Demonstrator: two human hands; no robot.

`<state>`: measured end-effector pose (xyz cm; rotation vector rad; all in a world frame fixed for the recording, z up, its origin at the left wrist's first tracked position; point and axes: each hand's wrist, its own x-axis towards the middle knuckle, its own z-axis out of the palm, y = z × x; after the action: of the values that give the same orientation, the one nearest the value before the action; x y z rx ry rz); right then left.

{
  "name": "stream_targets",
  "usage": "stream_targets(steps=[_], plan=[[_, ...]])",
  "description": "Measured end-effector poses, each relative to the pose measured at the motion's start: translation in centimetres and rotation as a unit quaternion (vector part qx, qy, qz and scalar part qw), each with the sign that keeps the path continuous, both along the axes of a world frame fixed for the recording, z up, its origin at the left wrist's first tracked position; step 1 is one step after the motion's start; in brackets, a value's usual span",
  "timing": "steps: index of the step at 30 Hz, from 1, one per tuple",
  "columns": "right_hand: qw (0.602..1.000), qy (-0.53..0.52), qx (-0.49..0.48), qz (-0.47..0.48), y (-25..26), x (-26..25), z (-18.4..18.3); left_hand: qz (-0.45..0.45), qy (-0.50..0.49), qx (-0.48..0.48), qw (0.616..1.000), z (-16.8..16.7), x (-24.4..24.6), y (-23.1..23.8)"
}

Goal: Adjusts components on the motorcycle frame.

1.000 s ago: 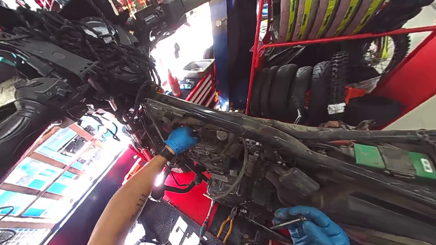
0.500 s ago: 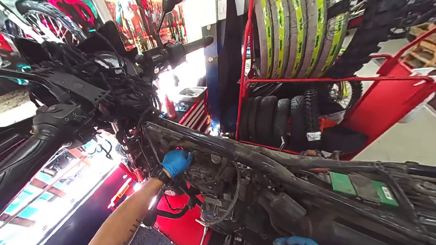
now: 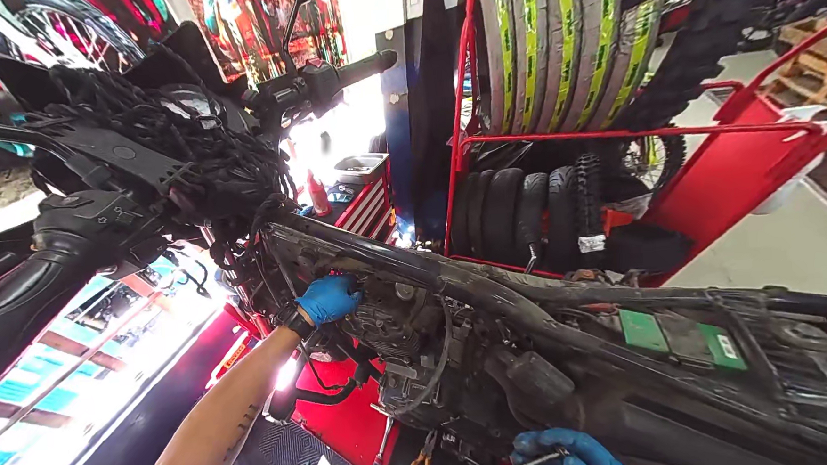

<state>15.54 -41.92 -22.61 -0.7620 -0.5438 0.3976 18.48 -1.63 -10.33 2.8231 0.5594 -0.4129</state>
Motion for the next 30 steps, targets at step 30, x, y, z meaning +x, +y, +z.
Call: stream_targets(steps=[30], plan=[[0.999, -0.007, -0.043, 0.008, 2.0, -2.1, 0.6, 0.153, -0.358, -0.457, 0.8, -4.2, -13.0, -1.7]])
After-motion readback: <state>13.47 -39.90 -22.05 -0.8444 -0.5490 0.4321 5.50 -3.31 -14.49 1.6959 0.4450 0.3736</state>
